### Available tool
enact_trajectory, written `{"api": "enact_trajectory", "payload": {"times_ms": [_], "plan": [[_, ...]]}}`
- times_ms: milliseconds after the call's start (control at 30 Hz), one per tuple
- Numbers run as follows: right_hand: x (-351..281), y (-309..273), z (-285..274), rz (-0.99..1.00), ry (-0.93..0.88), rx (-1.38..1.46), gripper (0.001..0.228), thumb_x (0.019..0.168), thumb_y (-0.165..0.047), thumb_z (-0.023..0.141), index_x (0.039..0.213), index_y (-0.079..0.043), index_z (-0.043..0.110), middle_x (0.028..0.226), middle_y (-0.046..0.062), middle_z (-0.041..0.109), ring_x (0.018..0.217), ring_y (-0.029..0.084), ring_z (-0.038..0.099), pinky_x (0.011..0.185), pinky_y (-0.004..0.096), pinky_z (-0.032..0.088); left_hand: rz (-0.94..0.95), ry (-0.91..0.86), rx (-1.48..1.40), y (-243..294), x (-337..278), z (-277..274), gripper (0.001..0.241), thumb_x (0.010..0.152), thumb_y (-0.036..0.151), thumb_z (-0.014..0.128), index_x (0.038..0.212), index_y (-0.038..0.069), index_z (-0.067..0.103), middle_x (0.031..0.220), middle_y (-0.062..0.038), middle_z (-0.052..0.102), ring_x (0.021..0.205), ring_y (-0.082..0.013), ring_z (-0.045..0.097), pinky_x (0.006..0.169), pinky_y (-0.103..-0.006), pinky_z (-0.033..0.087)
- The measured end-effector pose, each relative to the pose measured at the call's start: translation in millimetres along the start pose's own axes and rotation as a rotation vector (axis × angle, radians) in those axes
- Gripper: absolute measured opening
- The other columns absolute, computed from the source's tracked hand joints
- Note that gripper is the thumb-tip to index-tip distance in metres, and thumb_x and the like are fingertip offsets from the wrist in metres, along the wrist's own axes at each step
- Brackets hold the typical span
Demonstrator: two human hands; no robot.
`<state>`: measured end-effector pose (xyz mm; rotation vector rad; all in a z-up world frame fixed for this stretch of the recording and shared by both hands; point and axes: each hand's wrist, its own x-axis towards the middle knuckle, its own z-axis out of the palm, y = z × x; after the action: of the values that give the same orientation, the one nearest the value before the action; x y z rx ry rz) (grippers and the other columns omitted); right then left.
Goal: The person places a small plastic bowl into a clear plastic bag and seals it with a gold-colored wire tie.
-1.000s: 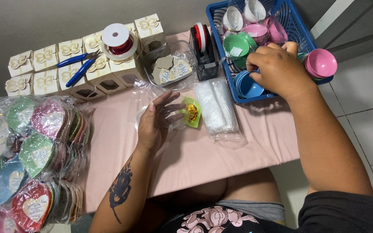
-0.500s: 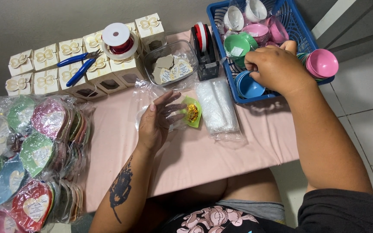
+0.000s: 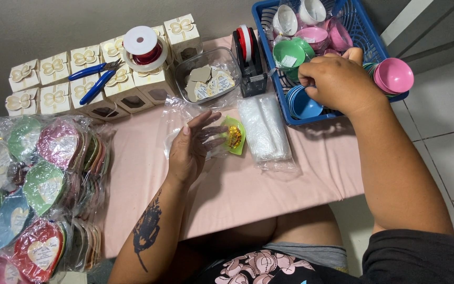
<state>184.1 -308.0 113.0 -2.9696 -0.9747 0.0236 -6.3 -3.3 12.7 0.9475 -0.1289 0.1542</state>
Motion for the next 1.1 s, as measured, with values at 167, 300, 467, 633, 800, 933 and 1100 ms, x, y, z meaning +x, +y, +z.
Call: {"api": "enact_trajectory", "payload": {"times_ms": [167,300,467,633,800,933,1100], "plan": [[2,0,-1,0.015,-0.032,-0.015,0.015,0.082,-0.012,0.071,0.083,-0.025,0.065,0.092,-0.009,0.070,0.096,0.023,0.058,0.091,0.044,0.026,-0.013,-0.002,0.004,-1,0,-1,0.056,0.113,0.041,0.039,0.149,0.001,0.054,0.151,-0.029,0.056,0.127,-0.0431,0.066,0.100,-0.0511,0.061],[3,7,6,-0.022,0.003,-0.062,0.011,0.084,-0.019,0.076,0.086,-0.027,0.069,0.097,-0.009,0.070,0.102,0.023,0.059,0.092,0.046,0.029,-0.006,-0.009,-0.003,-1,0,-1,0.055,0.114,0.040,0.038,0.149,0.001,0.054,0.151,-0.029,0.057,0.126,-0.0435,0.066,0.100,-0.0505,0.061],[-7,-1,-10,0.026,-0.016,-0.022,0.015,0.086,-0.010,0.068,0.080,-0.024,0.064,0.090,-0.009,0.071,0.095,0.024,0.059,0.093,0.043,0.027,-0.010,-0.003,-0.003,0,0,0,0.056,0.113,0.041,0.038,0.150,0.001,0.053,0.150,-0.029,0.057,0.126,-0.0443,0.066,0.101,-0.0519,0.061],[-18,-3,-22,0.008,0.086,-0.039,0.021,0.089,-0.009,0.063,0.089,-0.028,0.073,0.094,-0.007,0.073,0.095,0.024,0.064,0.092,0.042,0.026,-0.003,0.011,-0.046,-1,1,-4,0.057,0.113,0.044,0.040,0.151,0.003,0.051,0.150,-0.030,0.056,0.126,-0.0455,0.066,0.101,-0.0510,0.062],[-34,-39,-41,-0.127,0.490,0.011,0.007,0.097,-0.011,0.078,0.099,-0.012,0.071,0.096,-0.001,0.072,0.090,0.027,0.067,0.089,0.046,0.045,0.004,0.142,-0.118,-8,5,-13,0.061,0.110,0.047,0.038,0.156,0.006,0.045,0.146,-0.032,0.057,0.126,-0.0486,0.066,0.097,-0.0493,0.064],[-24,-90,-31,-0.208,0.470,0.256,0.013,0.098,-0.004,0.079,0.092,-0.004,0.067,0.084,0.009,0.069,0.078,0.026,0.063,0.065,0.040,0.048,0.019,0.236,-0.136,-5,7,-16,0.064,0.109,0.050,0.032,0.159,0.011,0.041,0.148,-0.033,0.054,0.125,-0.0477,0.067,0.097,-0.0486,0.064],[1,-125,26,-0.143,0.704,0.510,0.013,0.085,-0.011,0.081,0.083,-0.018,0.070,0.063,-0.010,0.059,0.057,0.013,0.062,0.059,0.023,0.050,0.106,0.240,-0.145,-8,10,-23,0.060,0.111,0.055,0.032,0.157,0.020,0.048,0.143,-0.017,0.063,0.126,-0.0370,0.069,0.099,-0.0394,0.066]]}}
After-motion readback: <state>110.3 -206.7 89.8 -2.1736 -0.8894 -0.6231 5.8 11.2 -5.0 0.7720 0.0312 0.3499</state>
